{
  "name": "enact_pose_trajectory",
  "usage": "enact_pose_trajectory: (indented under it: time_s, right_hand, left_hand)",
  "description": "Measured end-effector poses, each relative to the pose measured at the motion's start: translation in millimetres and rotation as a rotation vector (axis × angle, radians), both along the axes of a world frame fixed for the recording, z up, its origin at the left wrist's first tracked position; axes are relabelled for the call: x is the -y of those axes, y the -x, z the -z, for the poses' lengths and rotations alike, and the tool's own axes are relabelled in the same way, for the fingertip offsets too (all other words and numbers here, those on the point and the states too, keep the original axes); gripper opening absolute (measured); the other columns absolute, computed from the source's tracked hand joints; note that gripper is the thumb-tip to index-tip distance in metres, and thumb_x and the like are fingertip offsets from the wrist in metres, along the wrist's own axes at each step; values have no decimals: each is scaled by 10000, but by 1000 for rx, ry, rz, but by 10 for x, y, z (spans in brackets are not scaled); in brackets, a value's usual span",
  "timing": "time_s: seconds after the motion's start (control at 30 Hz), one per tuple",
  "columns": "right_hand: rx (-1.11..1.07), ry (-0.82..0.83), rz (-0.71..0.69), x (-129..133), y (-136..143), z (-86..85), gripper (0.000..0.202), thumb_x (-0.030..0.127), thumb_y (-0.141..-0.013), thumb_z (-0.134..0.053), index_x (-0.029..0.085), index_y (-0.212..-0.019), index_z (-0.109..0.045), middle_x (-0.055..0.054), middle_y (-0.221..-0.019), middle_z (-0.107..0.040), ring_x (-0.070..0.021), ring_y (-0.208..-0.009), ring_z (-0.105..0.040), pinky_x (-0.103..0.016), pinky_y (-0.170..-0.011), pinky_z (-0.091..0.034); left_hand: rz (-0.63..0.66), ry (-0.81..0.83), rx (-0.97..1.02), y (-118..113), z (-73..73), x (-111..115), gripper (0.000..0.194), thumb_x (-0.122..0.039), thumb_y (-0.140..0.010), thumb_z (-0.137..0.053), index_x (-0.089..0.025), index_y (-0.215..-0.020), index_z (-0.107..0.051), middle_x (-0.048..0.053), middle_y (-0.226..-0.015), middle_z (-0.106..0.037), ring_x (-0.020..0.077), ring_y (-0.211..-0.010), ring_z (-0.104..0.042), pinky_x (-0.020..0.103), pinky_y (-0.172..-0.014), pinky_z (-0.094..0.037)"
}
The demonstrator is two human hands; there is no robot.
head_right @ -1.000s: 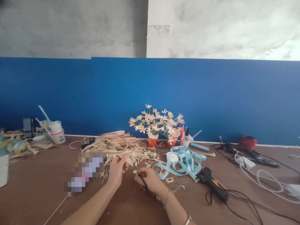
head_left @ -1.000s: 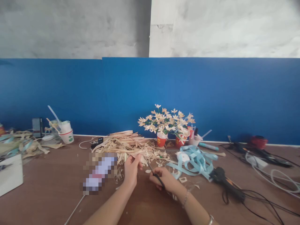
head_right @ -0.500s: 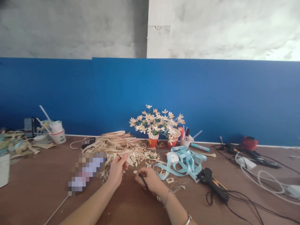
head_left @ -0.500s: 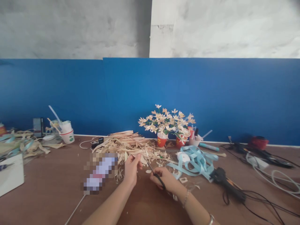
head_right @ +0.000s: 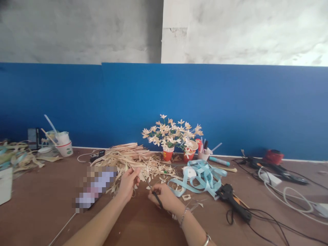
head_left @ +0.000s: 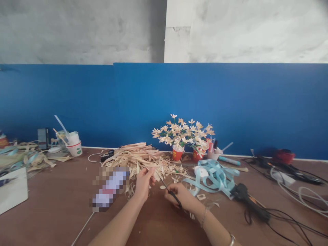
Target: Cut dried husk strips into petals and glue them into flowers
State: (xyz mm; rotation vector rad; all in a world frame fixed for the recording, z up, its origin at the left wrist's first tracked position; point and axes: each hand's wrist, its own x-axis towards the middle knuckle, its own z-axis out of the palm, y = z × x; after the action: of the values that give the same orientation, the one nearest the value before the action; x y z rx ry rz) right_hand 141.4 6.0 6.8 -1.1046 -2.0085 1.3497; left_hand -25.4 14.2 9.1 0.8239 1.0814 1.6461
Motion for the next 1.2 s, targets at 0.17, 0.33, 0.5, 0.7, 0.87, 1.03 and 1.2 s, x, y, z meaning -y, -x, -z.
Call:
enact_pose_trajectory:
  time_s: [0.17,0.33,0.5,0.7,0.87,1.03,1.2]
  right_hand:
    - [19,9,-1,-11,-10,7,142,269,-697,-582,147,-632,-554,75,-411,-418,-43,-359,-337,-144,-351,-232]
    - [21,7,-30,-6,-24,0,115,246,-694,-569,148,-638,-552,74,-414,-422,-44,-353,-344,-143,-348,-243]
    - [49,-2,-40,-13,-37,4,113,236,-706,-540,150,-633,-553,72,-400,-427,-45,-342,-339,-143,-339,-237]
    - [54,28,-63,-2,-60,-31,129,254,-708,-543,156,-624,-548,75,-393,-426,-48,-328,-343,-148,-325,-236]
    - [84,42,-71,7,-87,-71,152,272,-695,-564,156,-597,-552,76,-380,-423,-53,-321,-350,-156,-324,-249]
    - [121,50,-54,-3,-96,-67,151,288,-666,-593,150,-606,-579,68,-384,-442,-55,-326,-360,-156,-328,-257]
    - [138,51,-55,-27,-116,-13,124,264,-654,-577,150,-605,-583,65,-389,-450,-56,-322,-369,-149,-317,-255]
  left_hand:
    - [26,19,-10,19,-19,-3,333,-429,-601,-701,-155,-610,-514,-66,-412,-480,49,-349,-406,142,-326,-290]
    - [63,42,-10,44,-53,6,341,-444,-583,-704,-148,-642,-544,-60,-435,-503,45,-345,-409,138,-323,-276]
    - [84,73,-39,67,-61,0,330,-434,-579,-706,-146,-644,-560,-69,-413,-472,39,-329,-387,137,-315,-245]
    - [94,77,-86,88,-32,-22,327,-437,-574,-704,-144,-613,-564,-73,-403,-440,32,-326,-349,144,-320,-221]
    - [106,74,-154,105,-15,-30,331,-439,-577,-703,-141,-586,-559,-82,-372,-397,25,-316,-285,153,-330,-181]
    - [112,95,-206,120,-8,-46,334,-429,-558,-717,-145,-541,-542,-93,-341,-348,25,-313,-249,171,-350,-137]
    - [127,101,-252,124,-19,-49,303,-411,-555,-717,-144,-553,-573,-95,-336,-332,32,-325,-242,186,-368,-126]
